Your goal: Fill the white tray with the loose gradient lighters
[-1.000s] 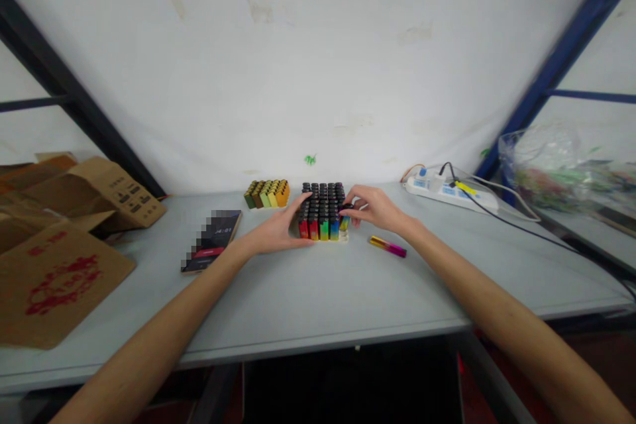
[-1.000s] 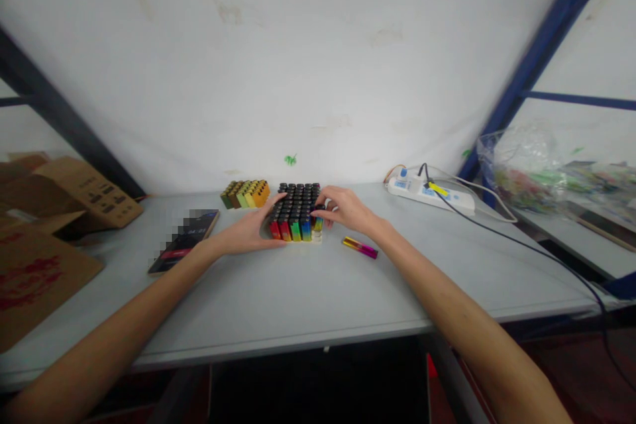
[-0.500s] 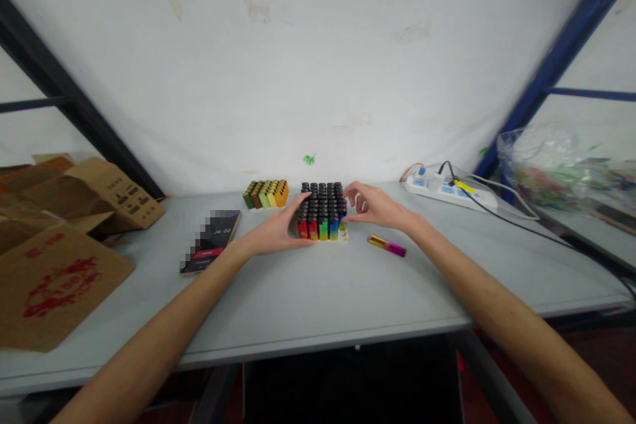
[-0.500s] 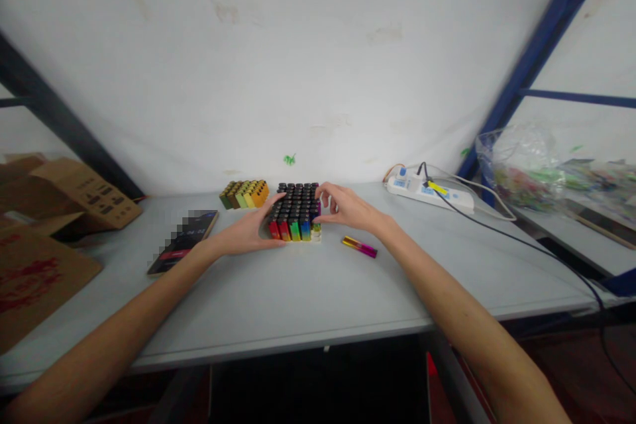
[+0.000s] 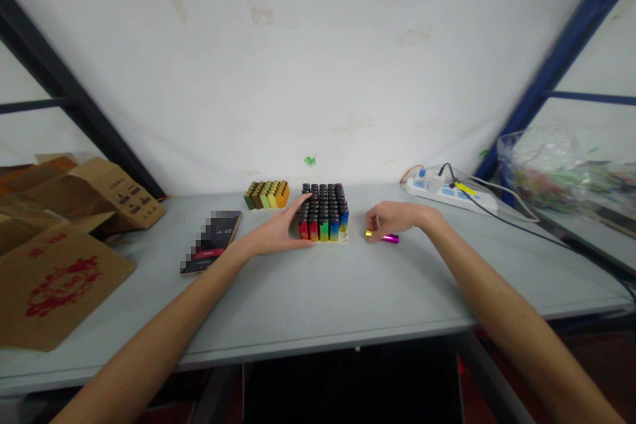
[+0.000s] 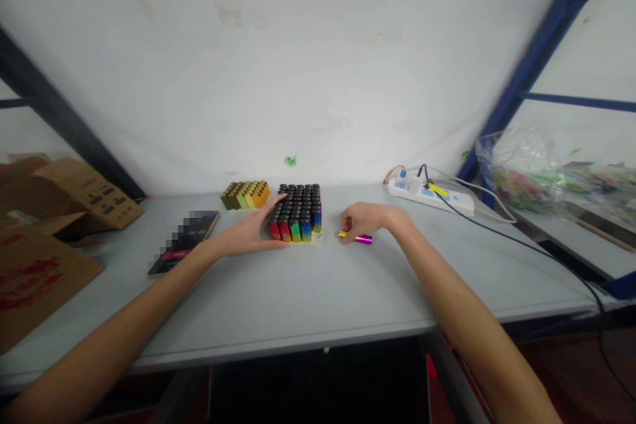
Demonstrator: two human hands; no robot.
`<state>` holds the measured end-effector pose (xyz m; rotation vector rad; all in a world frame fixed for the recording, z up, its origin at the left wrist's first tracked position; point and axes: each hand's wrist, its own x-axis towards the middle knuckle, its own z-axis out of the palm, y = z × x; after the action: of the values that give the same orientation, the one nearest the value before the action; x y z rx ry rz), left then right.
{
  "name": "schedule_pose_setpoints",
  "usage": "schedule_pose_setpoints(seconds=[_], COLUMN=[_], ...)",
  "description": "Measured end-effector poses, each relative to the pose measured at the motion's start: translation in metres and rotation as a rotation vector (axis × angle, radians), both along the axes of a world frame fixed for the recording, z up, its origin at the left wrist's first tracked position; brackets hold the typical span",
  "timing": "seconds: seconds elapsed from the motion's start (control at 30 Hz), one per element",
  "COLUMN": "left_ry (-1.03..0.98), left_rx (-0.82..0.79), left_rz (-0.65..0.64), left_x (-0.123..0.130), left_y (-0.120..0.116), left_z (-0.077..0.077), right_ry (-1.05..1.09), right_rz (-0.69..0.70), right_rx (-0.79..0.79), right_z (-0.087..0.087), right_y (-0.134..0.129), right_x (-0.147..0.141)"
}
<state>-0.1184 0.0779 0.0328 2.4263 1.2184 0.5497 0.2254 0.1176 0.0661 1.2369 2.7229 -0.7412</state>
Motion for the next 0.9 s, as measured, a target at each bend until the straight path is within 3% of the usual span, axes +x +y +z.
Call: schedule_pose_setpoints(seconds=[0.13,0.33,0.57,0.7,0.9], left_ry=[0.002,0.007,-0.004,-0.01,-0.008], left_rx=[0.007,-0.004,-0.01,-0.011,-0.005], left_rz=[0.003,0.005,-0.01,-0.009,0.005], left_x=[0.0,0.001,0.002,0.001,0.001], left_y=[0.0,-0.001,-0.002,-0.001,-0.001], left_z=[-0.001,0.001,0.002,0.001,0.001], right_ry=[0.191,0.45,0.444,0.404,0.346], right_rz=[0.012,0.066,0.187,0.187,0.157], right_rx=[0.02,-0.138,0.003,-0.075,0.006], right_z=[0.004,0.007,0.009,0.011,0.014], right_y=[0.0,-0.006,-0.011,-0.014,-0.015], right_x=[-0.004,-0.011,-0.014,-0.015,-0.013])
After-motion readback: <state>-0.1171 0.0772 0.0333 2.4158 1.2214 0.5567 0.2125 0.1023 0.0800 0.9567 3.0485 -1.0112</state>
